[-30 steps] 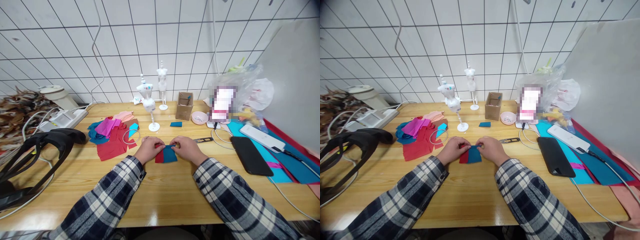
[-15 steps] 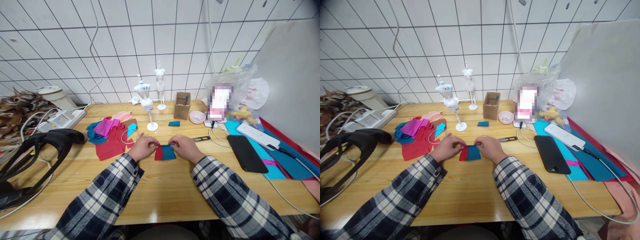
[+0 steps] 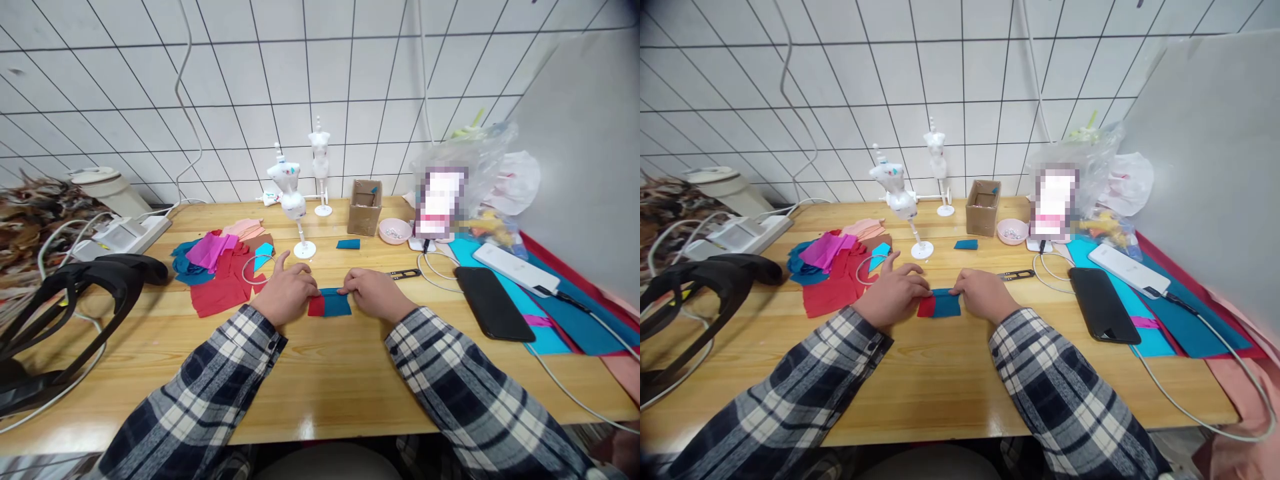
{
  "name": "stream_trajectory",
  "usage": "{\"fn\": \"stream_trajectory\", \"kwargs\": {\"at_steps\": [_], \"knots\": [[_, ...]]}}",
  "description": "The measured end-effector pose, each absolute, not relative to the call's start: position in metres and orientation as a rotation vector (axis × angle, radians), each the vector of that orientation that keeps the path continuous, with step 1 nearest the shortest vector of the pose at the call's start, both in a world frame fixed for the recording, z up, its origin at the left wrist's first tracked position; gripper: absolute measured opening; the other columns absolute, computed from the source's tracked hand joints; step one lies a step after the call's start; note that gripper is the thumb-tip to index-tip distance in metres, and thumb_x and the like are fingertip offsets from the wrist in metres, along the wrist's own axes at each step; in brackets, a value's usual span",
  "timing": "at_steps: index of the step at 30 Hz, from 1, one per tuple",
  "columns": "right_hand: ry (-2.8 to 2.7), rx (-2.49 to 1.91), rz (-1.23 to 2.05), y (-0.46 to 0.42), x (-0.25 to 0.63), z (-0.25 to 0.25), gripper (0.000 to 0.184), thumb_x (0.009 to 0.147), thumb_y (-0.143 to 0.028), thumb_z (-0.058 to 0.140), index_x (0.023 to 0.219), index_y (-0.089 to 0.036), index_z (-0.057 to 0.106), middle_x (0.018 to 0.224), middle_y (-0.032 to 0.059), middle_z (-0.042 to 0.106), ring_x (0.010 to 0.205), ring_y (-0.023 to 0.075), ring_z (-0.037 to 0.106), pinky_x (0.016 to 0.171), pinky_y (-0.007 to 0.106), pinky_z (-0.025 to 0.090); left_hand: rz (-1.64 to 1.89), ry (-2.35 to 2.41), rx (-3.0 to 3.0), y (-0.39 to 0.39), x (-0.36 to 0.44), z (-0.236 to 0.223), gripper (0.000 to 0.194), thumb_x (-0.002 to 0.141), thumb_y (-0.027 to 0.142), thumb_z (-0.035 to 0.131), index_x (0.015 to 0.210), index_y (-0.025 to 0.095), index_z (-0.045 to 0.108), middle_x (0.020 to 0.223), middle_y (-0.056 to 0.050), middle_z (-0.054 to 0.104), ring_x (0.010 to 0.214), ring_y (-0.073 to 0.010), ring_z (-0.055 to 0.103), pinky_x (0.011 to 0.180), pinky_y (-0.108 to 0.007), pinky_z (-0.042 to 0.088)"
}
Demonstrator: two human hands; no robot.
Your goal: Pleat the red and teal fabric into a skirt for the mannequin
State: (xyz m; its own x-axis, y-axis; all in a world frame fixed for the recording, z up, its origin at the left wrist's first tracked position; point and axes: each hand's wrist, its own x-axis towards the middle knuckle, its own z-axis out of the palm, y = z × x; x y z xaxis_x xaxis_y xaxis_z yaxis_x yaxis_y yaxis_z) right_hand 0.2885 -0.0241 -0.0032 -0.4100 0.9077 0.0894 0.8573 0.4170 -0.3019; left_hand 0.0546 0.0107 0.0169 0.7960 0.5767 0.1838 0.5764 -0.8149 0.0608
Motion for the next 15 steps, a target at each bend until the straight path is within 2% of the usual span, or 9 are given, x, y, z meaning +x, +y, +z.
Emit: {"fn": "stream_trajectory", "kwargs": {"at_steps": [3,6,9,12,13,15], "knots": [[-2.423,-1.569,0.318,-0.024,0.288,-0.002,0.027,0.089,-0.021,0.051,0.092,-0.03,0.076,0.096,0.0006,0.07,0.084,0.0181,0.065,0.067,0.028,0.042,0.301,0.965,2.937,0.012,0.053,0.014,0.024,0.079,0.016,0.058,0.087,0.031,0.075,0.093,0.003,0.075,0.104,-0.0237,0.057,0.112,-0.059,0.011],[-2.307,-1.536,0.426,-0.022,0.289,-0.006,0.031,0.084,-0.012,0.05,0.092,-0.029,0.075,0.097,-0.0004,0.07,0.089,0.0166,0.064,0.073,0.027,0.044,0.313,0.995,2.833,0.015,0.05,0.008,0.021,0.084,0.021,0.057,0.091,0.03,0.075,0.099,0.001,0.074,0.101,-0.0226,0.059,0.109,-0.056,0.02],[-2.091,-1.514,0.541,-0.019,0.293,-0.011,0.037,0.078,-0.007,0.051,0.106,-0.025,0.067,0.104,-0.001,0.07,0.084,0.0136,0.063,0.075,0.026,0.045,0.35,1.009,2.737,0.017,0.047,0.006,0.02,0.085,0.022,0.057,0.093,0.029,0.074,0.103,0.0,0.073,0.101,-0.0212,0.061,0.108,-0.052,0.022],[-1.984,-1.496,0.614,-0.017,0.295,-0.011,0.044,0.078,-0.013,0.056,0.122,-0.023,0.058,0.107,0.0003,0.069,0.067,0.0109,0.058,0.069,0.027,0.047,0.417,1.016,2.664,0.018,0.044,0.006,0.017,0.087,0.028,0.058,0.097,0.027,0.072,0.1,-0.001,0.073,0.099,-0.0202,0.062,0.109,-0.05,0.023],[-2.009,-1.477,0.623,-0.017,0.294,-0.01,0.043,0.079,-0.018,0.059,0.122,-0.024,0.058,0.107,0.0006,0.069,0.067,0.0115,0.058,0.068,0.027,0.047,0.44,1.021,2.644,0.019,0.044,0.006,0.018,0.089,0.031,0.057,0.098,0.026,0.071,0.099,-0.002,0.073,0.097,-0.02,0.062,0.108,-0.048,0.025],[-2.111,-1.428,0.606,-0.017,0.292,-0.008,0.04,0.079,-0.028,0.067,0.118,-0.026,0.063,0.108,0.0014,0.069,0.081,0.0157,0.062,0.074,0.029,0.048,0.487,1.049,2.619,0.021,0.042,0.004,0.023,0.091,0.037,0.055,0.101,0.024,0.07,0.098,-0.004,0.073,0.096,-0.0205,0.062,0.103,-0.045,0.032]]}}
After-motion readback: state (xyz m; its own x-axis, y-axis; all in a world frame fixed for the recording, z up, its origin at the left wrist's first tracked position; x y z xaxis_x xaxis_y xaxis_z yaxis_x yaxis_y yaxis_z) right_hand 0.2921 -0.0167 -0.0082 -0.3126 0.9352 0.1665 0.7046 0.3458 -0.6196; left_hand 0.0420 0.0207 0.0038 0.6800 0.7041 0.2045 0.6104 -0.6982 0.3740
